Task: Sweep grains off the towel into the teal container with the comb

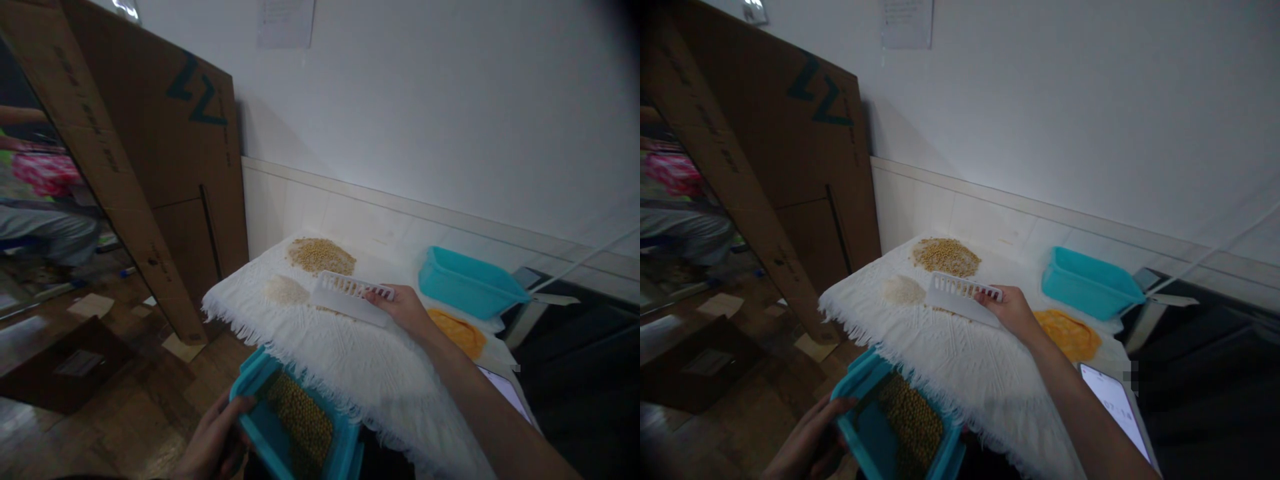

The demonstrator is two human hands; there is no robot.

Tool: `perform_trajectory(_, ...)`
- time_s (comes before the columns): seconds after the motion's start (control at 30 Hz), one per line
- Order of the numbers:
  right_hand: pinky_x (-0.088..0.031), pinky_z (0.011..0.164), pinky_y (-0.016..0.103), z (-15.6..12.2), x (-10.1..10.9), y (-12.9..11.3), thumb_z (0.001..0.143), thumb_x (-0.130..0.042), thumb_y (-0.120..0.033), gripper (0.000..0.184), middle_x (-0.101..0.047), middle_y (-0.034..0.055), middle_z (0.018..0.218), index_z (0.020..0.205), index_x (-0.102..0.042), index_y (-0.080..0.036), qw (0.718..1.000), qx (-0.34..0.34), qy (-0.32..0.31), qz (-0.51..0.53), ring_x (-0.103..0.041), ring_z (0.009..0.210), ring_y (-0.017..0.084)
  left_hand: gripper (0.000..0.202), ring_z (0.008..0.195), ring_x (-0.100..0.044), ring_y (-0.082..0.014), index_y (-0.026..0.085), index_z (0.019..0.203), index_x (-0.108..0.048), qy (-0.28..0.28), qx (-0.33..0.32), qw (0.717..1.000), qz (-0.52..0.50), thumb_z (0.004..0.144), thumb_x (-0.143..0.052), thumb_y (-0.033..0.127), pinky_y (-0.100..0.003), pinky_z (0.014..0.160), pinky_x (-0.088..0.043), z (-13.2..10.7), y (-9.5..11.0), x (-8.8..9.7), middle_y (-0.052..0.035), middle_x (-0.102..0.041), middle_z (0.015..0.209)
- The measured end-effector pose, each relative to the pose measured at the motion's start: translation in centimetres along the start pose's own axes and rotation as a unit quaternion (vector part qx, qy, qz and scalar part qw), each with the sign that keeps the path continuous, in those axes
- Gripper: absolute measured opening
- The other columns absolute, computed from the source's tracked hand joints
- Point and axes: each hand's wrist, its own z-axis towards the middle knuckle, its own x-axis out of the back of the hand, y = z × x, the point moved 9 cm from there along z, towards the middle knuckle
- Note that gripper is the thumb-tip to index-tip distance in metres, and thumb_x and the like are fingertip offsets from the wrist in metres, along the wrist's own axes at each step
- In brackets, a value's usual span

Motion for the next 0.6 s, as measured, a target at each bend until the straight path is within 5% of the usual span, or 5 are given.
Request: perform_trajectory(0.6, -0.043, 0.053, 0.028, -0.6, 1.2, 1.0, 0.070, -0.069, -0.077, 0.064, -0.071, 0.0046, 0.064, 0.079, -0.080, -0.014, 0.999, -0.029, 0.016, 0.030, -0.058, 0.059, 0.019, 0.041, 0.024, -0.030, -0.0023, 0.020, 0.072, -0.066, 0.008, -0.002, 1.000, 0.001, 0.066, -0.080, 0.058, -0.011, 0.027, -0.018, -0.5, 0.7, -0.5, -0.0003, -0.060, 0.041)
